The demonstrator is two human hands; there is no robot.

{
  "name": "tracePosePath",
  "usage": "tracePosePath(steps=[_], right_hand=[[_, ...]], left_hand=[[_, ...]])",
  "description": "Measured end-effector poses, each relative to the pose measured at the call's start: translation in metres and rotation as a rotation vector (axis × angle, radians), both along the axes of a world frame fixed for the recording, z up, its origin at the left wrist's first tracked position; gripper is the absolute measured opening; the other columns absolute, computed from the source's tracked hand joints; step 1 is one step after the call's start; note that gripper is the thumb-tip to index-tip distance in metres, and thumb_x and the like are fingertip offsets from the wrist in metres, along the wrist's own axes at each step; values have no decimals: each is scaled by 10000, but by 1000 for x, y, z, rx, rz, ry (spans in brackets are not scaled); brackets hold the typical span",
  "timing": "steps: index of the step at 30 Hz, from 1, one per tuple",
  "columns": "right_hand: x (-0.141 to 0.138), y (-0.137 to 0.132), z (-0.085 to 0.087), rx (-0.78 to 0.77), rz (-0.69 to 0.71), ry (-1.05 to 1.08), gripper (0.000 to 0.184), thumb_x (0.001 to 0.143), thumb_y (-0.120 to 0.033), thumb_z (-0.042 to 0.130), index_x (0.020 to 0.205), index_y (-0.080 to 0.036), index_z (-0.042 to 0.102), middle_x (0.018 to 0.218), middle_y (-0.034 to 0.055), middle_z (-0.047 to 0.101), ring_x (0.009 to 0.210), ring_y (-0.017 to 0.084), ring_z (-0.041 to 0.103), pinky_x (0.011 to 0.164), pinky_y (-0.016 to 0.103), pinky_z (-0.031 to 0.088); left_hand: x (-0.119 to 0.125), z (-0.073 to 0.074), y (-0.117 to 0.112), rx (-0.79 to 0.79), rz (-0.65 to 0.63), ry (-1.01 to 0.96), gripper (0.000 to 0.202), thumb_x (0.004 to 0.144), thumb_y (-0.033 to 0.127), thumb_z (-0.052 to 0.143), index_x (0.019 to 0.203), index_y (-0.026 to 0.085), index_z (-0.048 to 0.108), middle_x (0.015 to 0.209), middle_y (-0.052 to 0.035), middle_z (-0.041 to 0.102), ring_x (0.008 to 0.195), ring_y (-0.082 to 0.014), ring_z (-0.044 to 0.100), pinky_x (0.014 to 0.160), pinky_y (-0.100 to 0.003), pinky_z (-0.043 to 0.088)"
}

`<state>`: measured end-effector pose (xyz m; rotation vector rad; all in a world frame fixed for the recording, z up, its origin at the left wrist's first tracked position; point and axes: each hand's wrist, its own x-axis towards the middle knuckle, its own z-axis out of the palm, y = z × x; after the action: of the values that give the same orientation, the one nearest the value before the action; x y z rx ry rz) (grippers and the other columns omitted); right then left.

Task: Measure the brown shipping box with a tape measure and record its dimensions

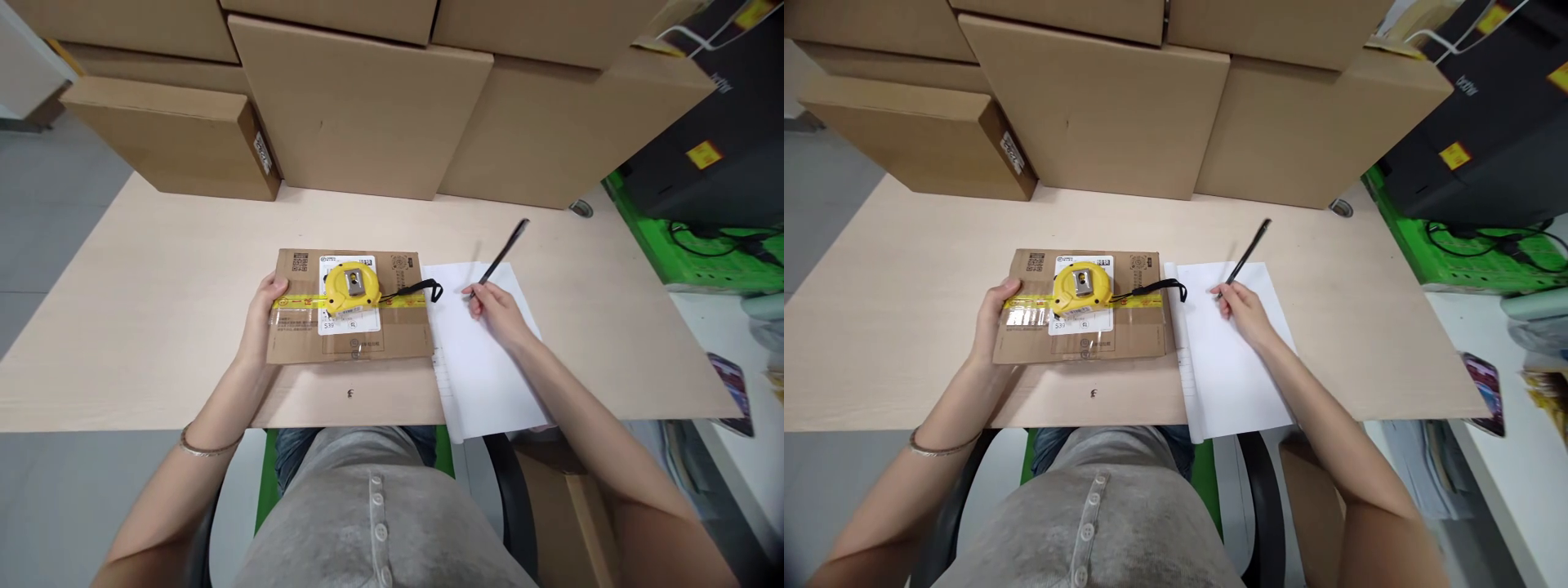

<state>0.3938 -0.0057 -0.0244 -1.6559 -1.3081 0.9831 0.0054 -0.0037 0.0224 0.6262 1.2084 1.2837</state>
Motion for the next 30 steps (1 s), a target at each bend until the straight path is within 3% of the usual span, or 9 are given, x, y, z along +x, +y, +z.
tracePosePath(steps=[4, 7, 12, 16, 19, 24, 30], right_hand=[[-35, -22, -12, 87, -124, 123, 530, 904, -759, 606, 889, -231, 654, 681, -6, 576, 594, 149, 554, 621, 330, 509], [-48, -28, -12, 105, -138, 184, 467, 884, -690, 689, 908, -223, 688, 720, 11, 634, 604, 152, 584, 608, 331, 526], [-44, -9, 1, 137, -102, 258, 318, 818, -533, 784, 900, -240, 693, 743, 14, 699, 583, 138, 583, 540, 293, 485], [-38, 16, 14, 147, 5, 289, 322, 817, -545, 759, 904, -235, 744, 879, 65, 785, 599, 131, 586, 518, 286, 449], [-38, 36, 15, 127, 80, 271, 417, 801, -636, 783, 812, -222, 742, 731, 53, 740, 552, 119, 541, 497, 277, 424], [-44, 66, -1, 78, 150, 235, 551, 698, -743, 838, 730, -242, 609, 564, -12, 645, 415, 96, 471, 400, 256, 325], [-49, 71, -14, 97, 179, 157, 518, 649, -598, 910, 673, -266, 513, 493, -48, 566, 427, 108, 458, 442, 268, 322]], left_hand=[[-2, -1, 5, -9, -20, 13, 489, 772, 528, 770, 1145, 220, 696, 1150, -58, 786, 1049, -291, 749, 874, -385, 604], [-3, 0, 7, -16, -34, 25, 487, 764, 524, 784, 1138, 224, 696, 1163, -53, 789, 1059, -293, 747, 869, -379, 606], [-6, -4, 6, -15, -51, 17, 502, 778, 522, 776, 1181, 232, 700, 1169, -59, 790, 1114, -312, 740, 888, -392, 608], [-6, -7, 6, 2, -27, 1, 498, 771, 504, 784, 1188, 245, 700, 1167, -50, 775, 1090, -293, 736, 872, -382, 603], [-8, -9, 5, 6, -13, 11, 496, 754, 500, 807, 1165, 241, 707, 1125, -51, 768, 1029, -285, 733, 837, -381, 599], [-13, -13, 2, 30, 10, 10, 434, 701, 467, 841, 1052, 247, 713, 1032, -21, 748, 953, -256, 717, 777, -350, 598], [-12, -14, -3, 45, -7, -20, 393, 702, 436, 855, 1029, 268, 714, 1032, -29, 753, 1063, -306, 727, 850, -407, 630]])
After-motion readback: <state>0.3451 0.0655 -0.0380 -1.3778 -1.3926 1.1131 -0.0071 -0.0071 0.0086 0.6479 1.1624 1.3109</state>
